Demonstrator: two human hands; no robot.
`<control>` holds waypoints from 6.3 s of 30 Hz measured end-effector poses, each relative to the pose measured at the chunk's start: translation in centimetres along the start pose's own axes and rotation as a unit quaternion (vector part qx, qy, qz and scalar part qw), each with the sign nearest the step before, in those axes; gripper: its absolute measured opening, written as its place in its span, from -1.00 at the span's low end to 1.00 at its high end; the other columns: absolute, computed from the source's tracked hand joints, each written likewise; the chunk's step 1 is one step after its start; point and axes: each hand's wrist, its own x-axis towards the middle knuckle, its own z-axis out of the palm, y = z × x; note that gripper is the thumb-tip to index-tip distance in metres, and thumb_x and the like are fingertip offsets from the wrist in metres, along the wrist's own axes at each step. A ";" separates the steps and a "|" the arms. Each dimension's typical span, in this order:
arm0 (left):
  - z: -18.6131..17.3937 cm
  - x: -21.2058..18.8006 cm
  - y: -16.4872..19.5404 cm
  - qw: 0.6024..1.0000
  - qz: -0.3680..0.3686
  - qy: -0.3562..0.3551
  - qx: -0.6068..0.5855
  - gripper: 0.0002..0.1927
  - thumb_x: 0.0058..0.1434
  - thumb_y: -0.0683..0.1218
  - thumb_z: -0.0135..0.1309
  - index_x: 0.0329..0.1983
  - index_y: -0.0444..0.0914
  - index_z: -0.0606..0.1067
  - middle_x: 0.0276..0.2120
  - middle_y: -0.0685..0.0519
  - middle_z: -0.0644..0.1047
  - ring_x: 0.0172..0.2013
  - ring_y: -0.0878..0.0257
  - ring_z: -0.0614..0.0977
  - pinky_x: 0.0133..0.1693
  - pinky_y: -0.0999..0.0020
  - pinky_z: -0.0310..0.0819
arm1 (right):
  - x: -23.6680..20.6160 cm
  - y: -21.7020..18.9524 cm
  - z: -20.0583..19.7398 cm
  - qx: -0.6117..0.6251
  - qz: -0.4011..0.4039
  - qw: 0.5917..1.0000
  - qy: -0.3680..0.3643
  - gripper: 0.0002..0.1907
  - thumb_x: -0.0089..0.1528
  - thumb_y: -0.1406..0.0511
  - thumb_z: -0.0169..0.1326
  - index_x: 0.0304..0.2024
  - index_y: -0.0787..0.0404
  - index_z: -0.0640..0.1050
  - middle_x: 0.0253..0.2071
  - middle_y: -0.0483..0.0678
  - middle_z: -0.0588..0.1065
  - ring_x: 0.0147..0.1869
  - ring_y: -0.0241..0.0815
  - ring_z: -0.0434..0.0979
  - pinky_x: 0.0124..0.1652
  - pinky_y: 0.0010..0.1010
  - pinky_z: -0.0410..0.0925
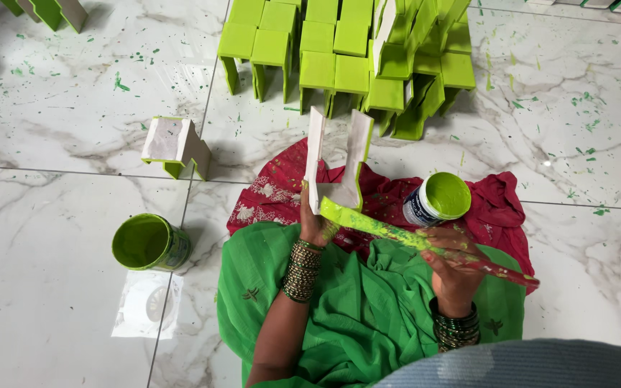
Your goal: The person sits on the floor and paints small white wooden stool-shaped objects green using a paintbrush, dipping the brush into a green paint can and coating the edges and surfaces of each piece, with many already painted green pieces stacked nearby.
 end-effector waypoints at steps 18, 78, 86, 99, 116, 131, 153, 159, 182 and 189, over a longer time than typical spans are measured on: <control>-1.6 0.4 -0.6 0.998 0.021 -0.002 0.062 -0.48 0.40 0.28 -0.10 0.15 -0.18 0.44 -0.15 0.01 0.62 -0.21 0.09 0.73 -0.14 0.08 0.71 | 1.7 0.0 0.1 0.095 0.052 0.991 0.083 -0.73 0.26 0.50 0.23 -0.01 0.50 0.52 -0.10 0.23 0.60 -0.05 0.04 0.67 -0.10 -0.05 0.63; -1.5 0.9 0.8 0.999 0.041 0.007 0.034 -0.14 0.27 0.53 -0.11 0.16 -0.31 0.42 -0.02 -0.18 0.57 -0.08 -0.08 0.66 -0.10 -0.08 0.63 | -1.0 -1.9 0.0 -0.149 -0.023 0.987 0.046 -0.73 0.14 0.57 0.25 -0.12 0.37 0.54 -0.01 0.14 0.57 0.09 -0.05 0.63 0.11 -0.28 0.52; -0.5 0.1 0.0 0.992 0.107 -0.037 -0.052 -0.03 0.32 0.52 -0.08 0.29 -0.46 0.36 0.18 -0.31 0.47 0.13 -0.21 0.56 0.24 -0.16 0.40 | -3.1 0.7 1.8 -0.057 -0.011 0.995 0.080 -0.68 0.16 0.61 0.20 -0.04 0.47 0.49 0.04 0.20 0.54 0.15 0.03 0.60 0.14 -0.20 0.50; -0.2 -0.5 0.4 0.958 0.164 -0.095 -0.214 -0.13 0.27 0.34 0.16 0.39 -0.36 0.32 0.33 -0.17 0.42 0.32 -0.07 0.44 0.42 -0.05 0.21 | -3.9 0.7 6.0 0.021 -0.020 0.997 0.071 -0.77 0.31 0.46 0.13 0.00 0.48 0.53 0.10 0.22 0.52 0.12 0.05 0.61 0.02 -0.07 0.60; 0.5 -0.9 0.5 0.956 0.182 -0.096 -0.211 -0.10 0.26 0.31 0.22 0.48 -0.27 0.23 0.41 -0.11 0.34 0.41 -0.02 0.33 0.50 -0.05 0.11 | -3.0 -0.1 6.2 -0.085 -0.030 0.994 0.059 -0.77 0.20 0.53 0.17 -0.07 0.46 0.56 0.03 0.19 0.58 0.12 -0.02 0.60 0.16 -0.29 0.47; -0.6 -0.2 0.4 0.959 0.153 -0.085 -0.223 -0.26 0.20 0.31 0.26 0.22 -0.28 0.45 0.13 -0.07 0.55 0.15 0.02 0.55 0.25 -0.01 0.40 | -2.0 0.1 6.0 -0.160 -0.035 0.986 0.031 -0.77 0.19 0.53 0.20 -0.09 0.46 0.57 0.00 0.18 0.58 0.08 -0.04 0.61 0.09 -0.32 0.48; -0.2 -0.7 0.5 0.947 0.147 -0.118 -0.261 -0.29 0.33 0.29 0.22 0.27 -0.32 0.45 0.22 -0.09 0.53 0.26 0.02 0.50 0.35 0.02 0.35 | -1.2 -3.0 6.9 -0.193 -0.065 0.979 0.021 -0.81 0.18 0.53 0.18 -0.14 0.42 0.57 -0.02 0.16 0.60 0.08 -0.05 0.63 0.11 -0.33 0.50; 0.3 -1.1 0.9 0.970 0.144 -0.123 -0.154 -0.17 0.10 0.38 0.18 0.21 -0.31 0.47 0.18 -0.10 0.56 0.20 -0.07 0.53 0.27 -0.11 0.36 | -1.7 -3.6 6.8 -0.211 -0.014 0.977 0.012 -0.79 0.14 0.53 0.20 -0.15 0.43 0.59 -0.06 0.16 0.61 0.02 -0.04 0.64 0.05 -0.34 0.49; -1.2 -0.5 0.8 0.995 0.079 -0.065 -0.001 -0.36 0.38 0.32 -0.08 0.27 -0.21 0.39 0.07 -0.04 0.57 0.02 0.08 0.65 0.02 0.10 0.65 | -1.7 0.4 -1.0 0.092 0.011 0.993 0.079 -0.62 0.18 0.59 0.21 0.06 0.43 0.54 -0.03 0.17 0.56 0.07 -0.05 0.59 0.24 -0.15 0.45; -1.6 -0.4 0.4 0.995 0.034 -0.077 0.050 -0.48 0.49 0.18 -0.10 0.32 -0.25 0.38 0.03 0.00 0.58 -0.06 0.17 0.68 -0.06 0.20 0.68 | -1.1 0.6 -1.4 0.111 0.003 0.990 0.084 -0.68 0.22 0.61 0.20 0.02 0.40 0.53 0.04 0.17 0.56 0.11 0.00 0.60 0.26 -0.01 0.47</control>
